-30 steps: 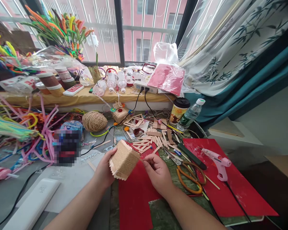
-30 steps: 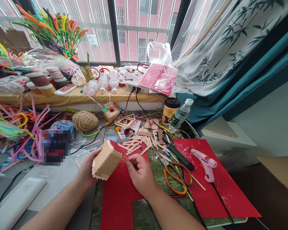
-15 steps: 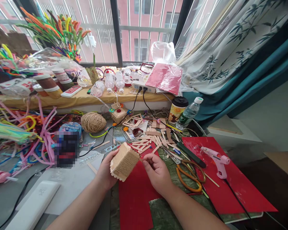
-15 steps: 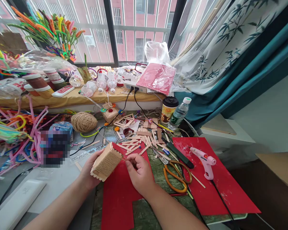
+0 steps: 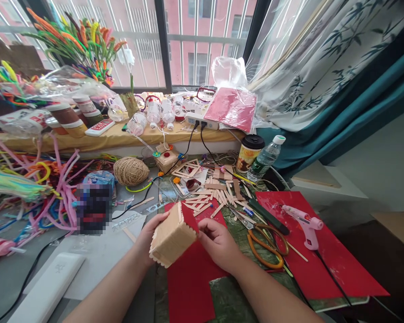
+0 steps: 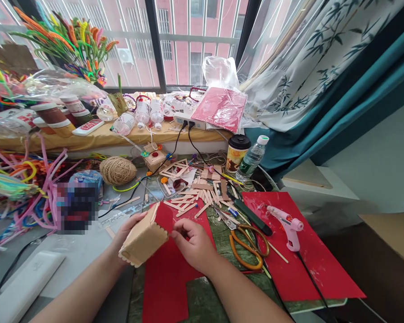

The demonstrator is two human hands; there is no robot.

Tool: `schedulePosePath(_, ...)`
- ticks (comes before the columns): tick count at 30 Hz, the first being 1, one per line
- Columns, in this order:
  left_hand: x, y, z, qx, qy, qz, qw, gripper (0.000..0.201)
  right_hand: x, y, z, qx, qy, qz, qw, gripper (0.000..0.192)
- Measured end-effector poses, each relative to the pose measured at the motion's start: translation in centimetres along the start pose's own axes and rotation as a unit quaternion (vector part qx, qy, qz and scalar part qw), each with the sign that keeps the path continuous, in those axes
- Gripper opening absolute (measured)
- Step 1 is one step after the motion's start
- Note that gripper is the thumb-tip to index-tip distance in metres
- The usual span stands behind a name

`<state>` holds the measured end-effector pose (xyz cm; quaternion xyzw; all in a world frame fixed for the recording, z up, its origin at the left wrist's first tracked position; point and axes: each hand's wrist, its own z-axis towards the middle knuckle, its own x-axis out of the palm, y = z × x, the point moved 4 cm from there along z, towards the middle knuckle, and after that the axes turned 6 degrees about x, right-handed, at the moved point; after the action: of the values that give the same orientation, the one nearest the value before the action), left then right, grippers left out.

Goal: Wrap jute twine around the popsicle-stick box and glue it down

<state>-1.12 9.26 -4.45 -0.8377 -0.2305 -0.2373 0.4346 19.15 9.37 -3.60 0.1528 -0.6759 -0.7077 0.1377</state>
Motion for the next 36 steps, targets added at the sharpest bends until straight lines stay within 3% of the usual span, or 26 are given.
schedulePosePath(2,-0.1,-0.1,-0.4,-0.034,0.038,0.019,0.999,0.037,0.0,1.2,0.0,-0.041,0.071,-0.055,0.995,0.025)
schedulePosePath(5,0.1,-1.0,-1.2,0.011,0.104,0.092,0.99,0.042,0.1,2.4,-0.1,-0.117,0.163,-0.19,0.961,0.016)
schedulePosePath(9,0.5,-2.2,-2.4,0.042,0.186,0.257,0.947,0.055,0.1,1.5,0.2,-0.177,0.178,-0.352,0.902,0.011)
schedulePosePath(11,1.1,-2.8,-3.0,0.073,0.235,0.351,0.903,0.052,-0.1,0.7,0.4,-0.178,0.162,-0.398,0.885,0.013)
schedulePosePath(13,2.1,-3.3,-3.6,0.128,0.286,0.444,0.839,0.046,-0.3,0.1,0.6,-0.162,0.157,-0.409,0.884,0.013)
schedulePosePath(17,4.4,-2.7,-5.1,0.202,0.355,0.597,0.69,0.059,-1.1,0.2,0.8,-0.089,0.15,-0.337,0.925,0.012)
schedulePosePath(19,5.3,-2.1,-6.0,0.232,0.371,0.639,0.632,0.069,-1.5,0.8,0.8,-0.034,0.152,-0.274,0.949,0.011)
schedulePosePath(24,6.5,-1.5,-7.6,0.357,0.335,0.719,0.493,0.073,-2.3,2.9,0.6,0.074,0.151,-0.116,0.979,0.013)
schedulePosePath(29,6.4,-1.6,-7.5,0.461,0.272,0.764,0.36,0.06,-2.8,3.6,0.8,0.065,0.076,-0.073,0.992,0.016)
schedulePosePath(33,6.2,-1.4,-6.9,0.481,0.227,0.788,0.31,0.054,-2.8,3.8,0.9,-0.004,0.0,-0.114,0.993,0.016)
schedulePosePath(36,6.1,-1.3,-6.6,0.489,0.198,0.789,0.315,0.052,-2.5,4.1,0.7,-0.058,-0.036,-0.159,0.985,0.016)
